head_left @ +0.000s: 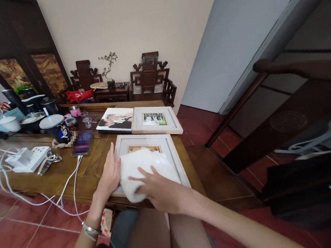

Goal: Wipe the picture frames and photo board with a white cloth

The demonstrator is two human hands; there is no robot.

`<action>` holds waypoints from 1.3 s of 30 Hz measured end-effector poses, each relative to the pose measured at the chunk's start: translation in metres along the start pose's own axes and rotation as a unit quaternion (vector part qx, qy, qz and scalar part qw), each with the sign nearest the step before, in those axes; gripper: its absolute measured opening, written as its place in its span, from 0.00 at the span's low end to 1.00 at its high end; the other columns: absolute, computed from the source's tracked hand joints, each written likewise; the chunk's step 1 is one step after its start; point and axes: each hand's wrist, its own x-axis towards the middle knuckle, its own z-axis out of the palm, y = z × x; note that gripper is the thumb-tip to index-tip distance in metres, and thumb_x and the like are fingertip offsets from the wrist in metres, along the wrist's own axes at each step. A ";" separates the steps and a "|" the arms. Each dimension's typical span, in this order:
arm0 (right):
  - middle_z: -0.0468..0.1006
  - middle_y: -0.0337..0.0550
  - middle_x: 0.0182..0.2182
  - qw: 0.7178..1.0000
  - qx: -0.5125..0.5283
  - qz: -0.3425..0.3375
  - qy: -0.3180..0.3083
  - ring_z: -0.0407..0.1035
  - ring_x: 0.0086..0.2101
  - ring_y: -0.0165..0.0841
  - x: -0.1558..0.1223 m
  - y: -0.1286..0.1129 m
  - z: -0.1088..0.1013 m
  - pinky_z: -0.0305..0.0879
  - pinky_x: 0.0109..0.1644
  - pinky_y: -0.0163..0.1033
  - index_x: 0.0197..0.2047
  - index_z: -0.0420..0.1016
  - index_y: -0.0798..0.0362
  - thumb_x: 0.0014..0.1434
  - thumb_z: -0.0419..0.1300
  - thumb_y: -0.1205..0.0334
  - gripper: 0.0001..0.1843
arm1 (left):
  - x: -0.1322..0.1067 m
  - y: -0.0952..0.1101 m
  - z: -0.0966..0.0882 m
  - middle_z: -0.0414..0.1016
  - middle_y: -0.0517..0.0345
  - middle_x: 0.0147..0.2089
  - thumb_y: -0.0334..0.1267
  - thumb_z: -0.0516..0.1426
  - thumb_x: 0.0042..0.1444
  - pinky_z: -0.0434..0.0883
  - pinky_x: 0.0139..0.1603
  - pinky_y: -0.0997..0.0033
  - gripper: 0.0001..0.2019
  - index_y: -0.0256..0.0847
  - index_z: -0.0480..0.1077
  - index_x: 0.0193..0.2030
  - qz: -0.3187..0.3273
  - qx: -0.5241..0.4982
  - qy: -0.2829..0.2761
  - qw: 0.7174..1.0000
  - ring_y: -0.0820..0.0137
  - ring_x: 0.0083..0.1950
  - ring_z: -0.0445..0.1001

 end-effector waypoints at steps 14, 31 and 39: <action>0.54 0.50 0.68 0.962 -0.067 0.214 0.156 0.38 0.67 0.61 0.024 0.087 -0.016 0.39 0.60 0.79 0.61 0.69 0.57 0.53 0.49 0.76 0.31 | 0.005 -0.011 -0.001 0.51 0.37 0.72 0.38 0.45 0.65 0.51 0.72 0.55 0.31 0.30 0.43 0.72 0.008 0.092 -0.039 0.995 0.60 0.73 0.51; 0.62 0.46 0.65 0.988 0.006 0.105 0.112 0.40 0.68 0.49 -0.087 0.038 0.018 0.24 0.63 0.76 0.43 0.79 0.52 0.39 0.47 0.81 0.32 | 0.003 -0.005 -0.011 0.64 0.38 0.66 0.44 0.59 0.53 0.61 0.66 0.57 0.37 0.32 0.55 0.67 -0.228 -0.088 -0.005 0.970 0.56 0.65 0.66; 0.60 0.43 0.66 0.981 -0.011 0.017 0.195 0.37 0.68 0.50 -0.093 0.045 0.051 0.33 0.64 0.76 0.32 0.77 0.53 0.36 0.47 0.78 0.24 | -0.022 0.035 -0.037 0.81 0.46 0.45 0.57 0.66 0.42 0.75 0.41 0.68 0.32 0.34 0.74 0.49 -0.394 -0.246 -0.040 0.885 0.57 0.45 0.80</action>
